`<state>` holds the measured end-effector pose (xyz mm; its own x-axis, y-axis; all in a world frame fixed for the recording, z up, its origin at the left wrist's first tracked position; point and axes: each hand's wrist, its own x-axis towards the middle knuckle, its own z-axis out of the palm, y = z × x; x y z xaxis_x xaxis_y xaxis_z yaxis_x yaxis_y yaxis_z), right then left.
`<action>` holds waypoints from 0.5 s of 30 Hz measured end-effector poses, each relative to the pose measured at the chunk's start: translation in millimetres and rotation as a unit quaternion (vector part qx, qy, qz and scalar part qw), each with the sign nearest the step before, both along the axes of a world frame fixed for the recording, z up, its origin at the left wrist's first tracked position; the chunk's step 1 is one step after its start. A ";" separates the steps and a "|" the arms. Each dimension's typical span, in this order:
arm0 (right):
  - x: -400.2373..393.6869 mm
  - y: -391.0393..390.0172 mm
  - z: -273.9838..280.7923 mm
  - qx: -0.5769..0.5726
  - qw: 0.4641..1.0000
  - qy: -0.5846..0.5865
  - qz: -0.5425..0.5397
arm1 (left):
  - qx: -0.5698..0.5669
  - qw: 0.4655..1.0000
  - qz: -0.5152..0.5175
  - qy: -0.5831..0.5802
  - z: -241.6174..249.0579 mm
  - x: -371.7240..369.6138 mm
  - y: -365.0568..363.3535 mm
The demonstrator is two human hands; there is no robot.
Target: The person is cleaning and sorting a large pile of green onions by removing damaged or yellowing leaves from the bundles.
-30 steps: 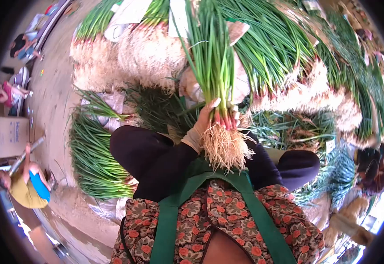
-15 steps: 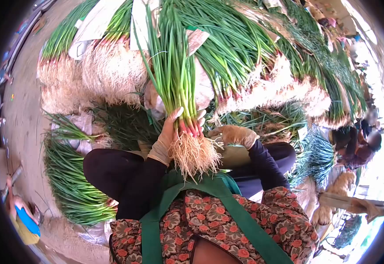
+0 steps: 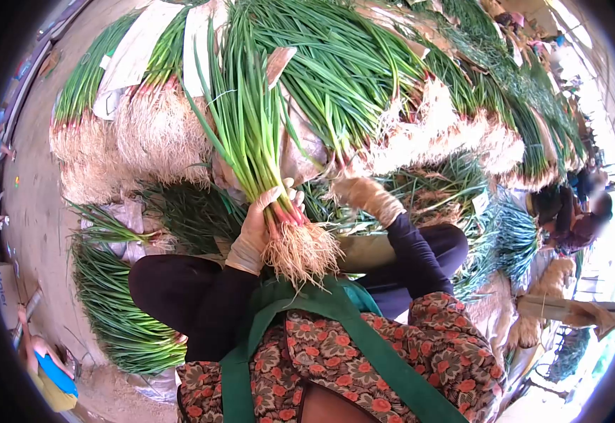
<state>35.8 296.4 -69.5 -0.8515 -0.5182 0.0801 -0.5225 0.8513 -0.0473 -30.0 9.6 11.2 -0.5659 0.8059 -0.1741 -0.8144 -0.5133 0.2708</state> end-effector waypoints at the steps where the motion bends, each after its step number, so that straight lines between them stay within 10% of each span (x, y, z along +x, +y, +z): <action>1: 4.7 5.8 28.5 -0.146 0.983 -0.075 -0.083 | -0.008 1.000 -0.008 0.005 -1.6 -0.4 -0.3; 3: 26.4 11.9 116.3 -0.548 0.775 -0.118 -0.292 | -0.032 0.999 0.000 0.004 -0.5 -0.3 -1.5; 6: 74.1 43.1 198.7 -0.620 0.630 0.103 -0.456 | -0.044 0.998 0.023 0.044 -3.6 1.7 -4.7; 9: 181.4 134.9 173.4 -0.521 0.624 0.231 -0.534 | -0.133 0.984 0.080 0.083 7.2 8.6 -3.2; 10: 212.7 134.9 183.2 -0.405 0.592 0.147 -0.682 | -0.155 0.979 0.094 0.093 3.4 8.8 -2.2; 12: 362.0 243.8 72.1 -0.026 0.763 0.002 -0.645 | -0.114 0.988 0.104 0.026 10.6 10.0 4.6; 14: 339.5 220.2 89.4 0.137 0.724 -0.126 -0.664 | -0.066 0.995 0.066 -0.032 1.3 3.8 6.4; 15: 283.4 174.5 125.5 -0.020 0.751 -0.091 -0.654 | -0.046 0.998 0.044 -0.028 -1.4 1.1 8.0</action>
<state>319.2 470.9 56.0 -0.6295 0.7698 -0.1056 0.7767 0.6275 -0.0556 -28.9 17.6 9.8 -0.6210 0.7328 -0.2781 -0.7824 -0.5586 0.2753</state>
